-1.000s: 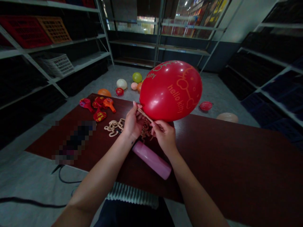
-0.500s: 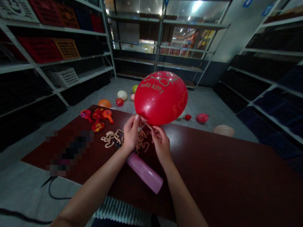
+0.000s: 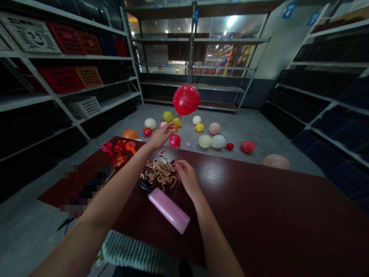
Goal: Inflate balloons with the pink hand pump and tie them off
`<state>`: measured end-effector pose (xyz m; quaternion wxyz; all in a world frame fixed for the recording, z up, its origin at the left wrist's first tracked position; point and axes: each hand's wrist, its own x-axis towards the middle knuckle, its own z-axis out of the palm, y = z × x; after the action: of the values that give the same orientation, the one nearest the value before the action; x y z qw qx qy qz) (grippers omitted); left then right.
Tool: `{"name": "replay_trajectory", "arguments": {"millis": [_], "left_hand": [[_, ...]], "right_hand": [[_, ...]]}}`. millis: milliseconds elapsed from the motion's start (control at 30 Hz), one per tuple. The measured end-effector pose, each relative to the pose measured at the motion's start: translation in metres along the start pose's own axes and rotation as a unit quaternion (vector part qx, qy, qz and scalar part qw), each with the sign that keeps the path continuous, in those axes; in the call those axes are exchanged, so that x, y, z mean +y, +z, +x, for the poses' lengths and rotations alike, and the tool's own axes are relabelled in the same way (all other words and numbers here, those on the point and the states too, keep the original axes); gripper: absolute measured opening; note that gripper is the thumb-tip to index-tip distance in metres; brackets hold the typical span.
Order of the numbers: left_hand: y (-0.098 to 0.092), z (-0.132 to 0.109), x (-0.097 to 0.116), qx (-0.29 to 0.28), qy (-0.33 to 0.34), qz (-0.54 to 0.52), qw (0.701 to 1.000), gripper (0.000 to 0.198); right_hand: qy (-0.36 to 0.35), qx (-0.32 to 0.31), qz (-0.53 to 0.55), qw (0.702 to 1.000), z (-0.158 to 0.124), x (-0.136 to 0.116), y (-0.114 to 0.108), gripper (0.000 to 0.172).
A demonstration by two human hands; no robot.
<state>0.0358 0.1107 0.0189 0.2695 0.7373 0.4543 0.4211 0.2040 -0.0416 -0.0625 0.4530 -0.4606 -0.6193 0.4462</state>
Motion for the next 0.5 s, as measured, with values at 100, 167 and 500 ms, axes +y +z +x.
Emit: {"name": "replay_trajectory", "arguments": {"millis": [100,167,500], "left_hand": [[-0.021,-0.034,-0.015,0.054,-0.051,0.052,0.996,0.035],[-0.036,-0.062,-0.027,0.072,-0.088,0.069,0.991,0.031],[-0.1,-0.188,-0.048,0.148,-0.148,0.09,0.974,0.027]], "right_hand": [[0.005,-0.066,-0.053,0.996,-0.009,-0.012,0.004,0.035],[-0.004,-0.125,-0.095,0.988,-0.015,-0.02,0.006,0.035],[-0.015,-0.263,-0.306,0.915,-0.022,-0.024,0.009,0.053]]}}
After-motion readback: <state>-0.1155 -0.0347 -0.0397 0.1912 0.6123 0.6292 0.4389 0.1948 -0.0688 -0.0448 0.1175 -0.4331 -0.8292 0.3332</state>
